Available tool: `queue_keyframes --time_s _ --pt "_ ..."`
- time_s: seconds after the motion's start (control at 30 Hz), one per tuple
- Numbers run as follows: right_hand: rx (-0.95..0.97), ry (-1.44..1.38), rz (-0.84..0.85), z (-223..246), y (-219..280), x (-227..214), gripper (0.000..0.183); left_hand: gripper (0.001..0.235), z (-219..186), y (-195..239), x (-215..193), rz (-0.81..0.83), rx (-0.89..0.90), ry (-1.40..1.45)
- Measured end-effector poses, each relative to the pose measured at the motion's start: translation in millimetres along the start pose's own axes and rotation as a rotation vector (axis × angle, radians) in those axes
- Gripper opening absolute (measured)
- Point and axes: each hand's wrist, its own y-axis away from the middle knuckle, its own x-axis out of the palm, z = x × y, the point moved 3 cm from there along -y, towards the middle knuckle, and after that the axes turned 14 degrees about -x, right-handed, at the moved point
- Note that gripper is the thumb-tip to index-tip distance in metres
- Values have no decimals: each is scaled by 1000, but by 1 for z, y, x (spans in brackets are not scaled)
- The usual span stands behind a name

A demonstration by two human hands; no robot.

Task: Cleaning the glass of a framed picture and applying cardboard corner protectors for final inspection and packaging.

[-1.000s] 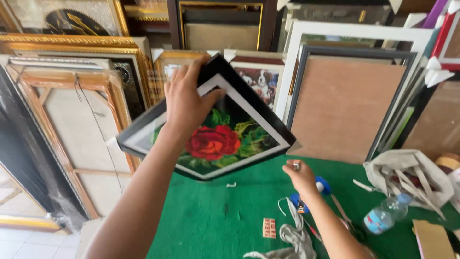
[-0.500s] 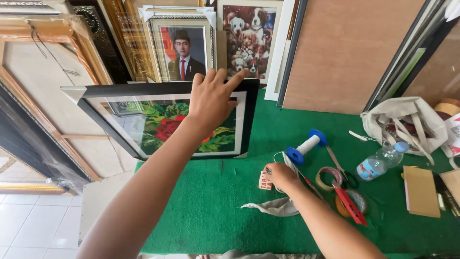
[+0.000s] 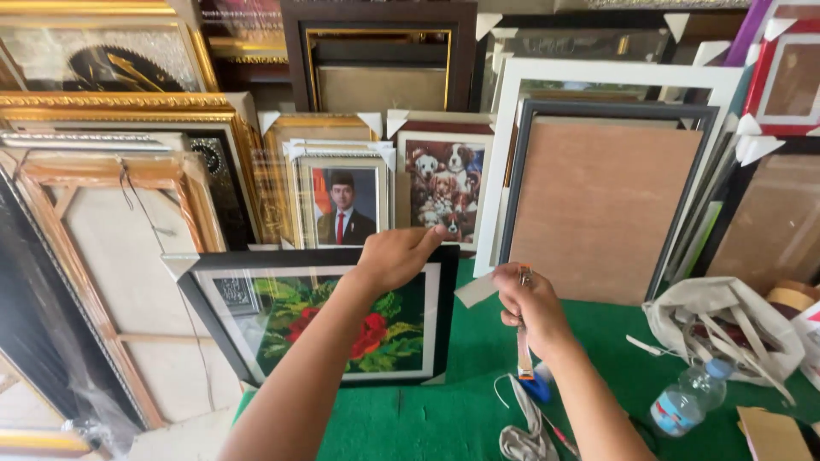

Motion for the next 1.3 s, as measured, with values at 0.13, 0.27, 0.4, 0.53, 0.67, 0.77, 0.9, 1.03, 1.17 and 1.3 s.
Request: queue_keyframes --time_s 0.13,0.27,0.4,0.53,0.67,0.77,0.9,1.03,1.17,1.3 --pt "-212 467 206 65 -9 21 28 66 -8 12 -12 109 -67 54" --pt "-414 935 452 108 -12 53 26 45 -17 28 -22 124 35 114" --pt "-571 1113 570 115 -19 76 20 31 -1 1 -1 -37 139 92" --pt "-676 1006 355 75 -32 70 26 14 2 -9 0 -122 137 150" --pt "-274 619 -10 15 -36 42 35 14 2 -14 -3 -121 132 209" --pt "-181 526 -90 -12 -32 34 21 18 5 -19 -2 -113 110 140" --pt "-270 486 -106 8 -21 43 15 35 -8 -6 -9 -90 82 14" --pt "-282 474 -122 -2 -31 40 13 38 -12 -5 -9 -84 72 5" --pt "-253 410 -195 2 -26 48 14 33 -7 -14 -2 -160 57 8" --pt "-198 268 -271 5 -21 57 16 30 -6 -17 0 -174 29 28"
